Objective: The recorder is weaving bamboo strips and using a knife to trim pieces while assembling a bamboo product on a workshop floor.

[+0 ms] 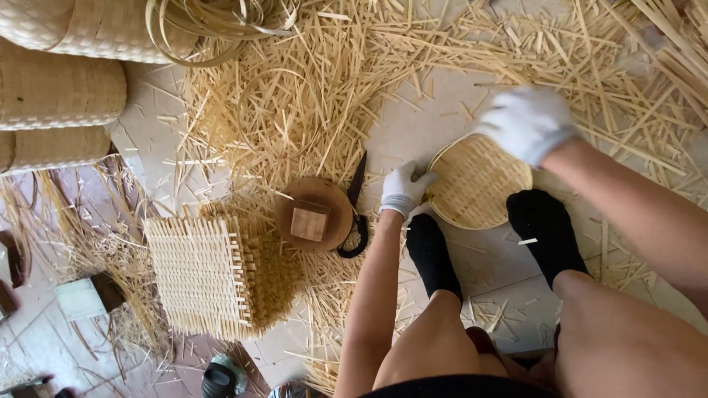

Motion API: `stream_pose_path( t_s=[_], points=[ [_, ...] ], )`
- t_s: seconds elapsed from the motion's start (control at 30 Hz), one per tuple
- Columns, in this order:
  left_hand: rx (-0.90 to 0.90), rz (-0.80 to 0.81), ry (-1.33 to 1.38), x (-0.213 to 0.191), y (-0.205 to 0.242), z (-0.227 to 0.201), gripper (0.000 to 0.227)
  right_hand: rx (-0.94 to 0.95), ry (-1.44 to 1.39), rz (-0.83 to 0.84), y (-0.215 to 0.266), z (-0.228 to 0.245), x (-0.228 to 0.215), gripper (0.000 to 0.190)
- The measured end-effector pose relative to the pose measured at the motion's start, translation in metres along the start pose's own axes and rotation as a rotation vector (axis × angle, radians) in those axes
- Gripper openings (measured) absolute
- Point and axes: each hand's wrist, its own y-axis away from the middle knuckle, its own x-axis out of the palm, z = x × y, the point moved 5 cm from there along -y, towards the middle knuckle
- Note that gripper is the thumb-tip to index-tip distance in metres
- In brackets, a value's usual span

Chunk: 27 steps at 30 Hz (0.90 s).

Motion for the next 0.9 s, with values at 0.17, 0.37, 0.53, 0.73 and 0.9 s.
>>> stream_pose_path(
  t_s=[0.17,0.37,0.53,0.73,0.9],
  points=[
    [0.031,-0.052,-0.194,-0.005,0.008,-0.02,0.041,0.277,0.033,0.129,0.043,-0.012,0.015,0.037],
    [0.075,-0.122,-0.103,-0.009,0.036,-0.047,0.03,0.247,-0.191,0.141,0.014,0.004,0.024,0.039],
    [-0.031,-0.094,-0.239,0.021,0.042,-0.02,0.032,0.069,-0.036,0.022,-0.01,0.013,0.075,0.045],
    [-0.11,0.139,-0.557,0.022,0.049,-0.022,0.031,-0.143,-0.03,-0.148,-0.003,0.028,0.098,0.032],
    [-0.028,0.212,-0.48,-0.004,0.047,-0.035,0.042,-0.133,-0.057,-0.206,0.0,0.028,0.096,0.02]
  ],
)
